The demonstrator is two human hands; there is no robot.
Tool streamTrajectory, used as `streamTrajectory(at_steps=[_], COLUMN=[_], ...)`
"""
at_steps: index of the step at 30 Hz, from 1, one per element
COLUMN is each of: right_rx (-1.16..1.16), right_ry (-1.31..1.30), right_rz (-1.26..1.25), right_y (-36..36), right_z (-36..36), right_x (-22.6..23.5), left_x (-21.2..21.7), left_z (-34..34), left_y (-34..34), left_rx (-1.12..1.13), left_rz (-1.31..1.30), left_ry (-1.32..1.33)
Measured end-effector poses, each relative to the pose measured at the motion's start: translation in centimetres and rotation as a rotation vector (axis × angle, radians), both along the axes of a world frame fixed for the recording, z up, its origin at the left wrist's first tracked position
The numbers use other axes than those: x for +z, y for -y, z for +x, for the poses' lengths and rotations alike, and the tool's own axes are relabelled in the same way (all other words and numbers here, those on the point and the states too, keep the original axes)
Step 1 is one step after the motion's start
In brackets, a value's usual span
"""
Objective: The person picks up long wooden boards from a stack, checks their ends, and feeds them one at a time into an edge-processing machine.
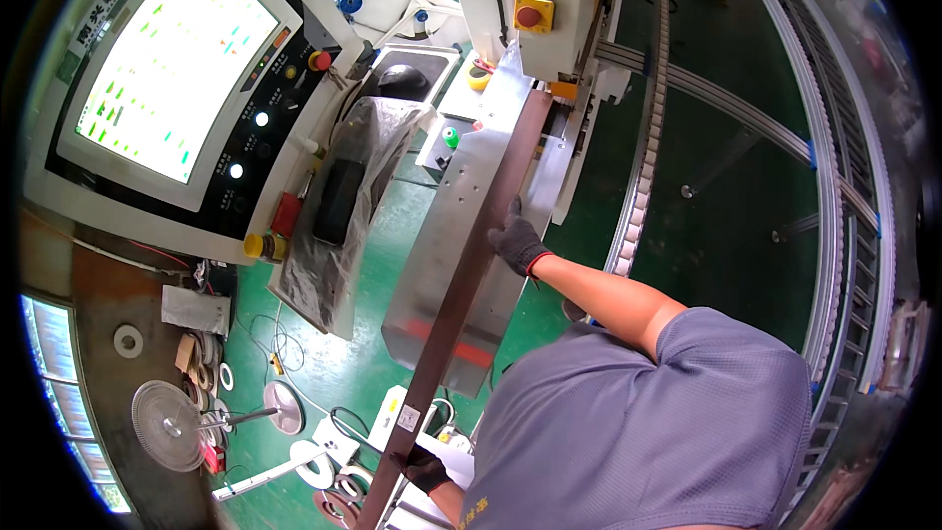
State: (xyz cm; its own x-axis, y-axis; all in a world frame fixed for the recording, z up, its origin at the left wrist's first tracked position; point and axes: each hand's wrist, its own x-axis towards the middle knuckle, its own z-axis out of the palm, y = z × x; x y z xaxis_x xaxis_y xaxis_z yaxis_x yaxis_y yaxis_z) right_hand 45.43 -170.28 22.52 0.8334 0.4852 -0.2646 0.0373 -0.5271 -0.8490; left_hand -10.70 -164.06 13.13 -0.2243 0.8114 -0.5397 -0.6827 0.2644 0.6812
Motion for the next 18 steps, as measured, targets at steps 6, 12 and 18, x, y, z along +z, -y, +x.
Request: streamTrajectory(at_steps=[6,12,18], right_rx=[-0.069,-0.042,-0.127], right_ry=[0.118,0.184,0.259], right_rz=[0.001,-0.099,-0.065], right_y=[0.0,-0.1,-0.4], right_z=[3.0,9.9,17.1], right_x=[-2.1,-1.4,-3.7], left_x=[1.0,4.8,1.5], left_z=[2.3,8.6,5.9], left_y=[0.7,1.7,0.8], left_rx=[-0.248,-0.919,-1.241], left_rz=[0.023,-0.074,0.321], left_ry=[0.137,0.579,-0.753])
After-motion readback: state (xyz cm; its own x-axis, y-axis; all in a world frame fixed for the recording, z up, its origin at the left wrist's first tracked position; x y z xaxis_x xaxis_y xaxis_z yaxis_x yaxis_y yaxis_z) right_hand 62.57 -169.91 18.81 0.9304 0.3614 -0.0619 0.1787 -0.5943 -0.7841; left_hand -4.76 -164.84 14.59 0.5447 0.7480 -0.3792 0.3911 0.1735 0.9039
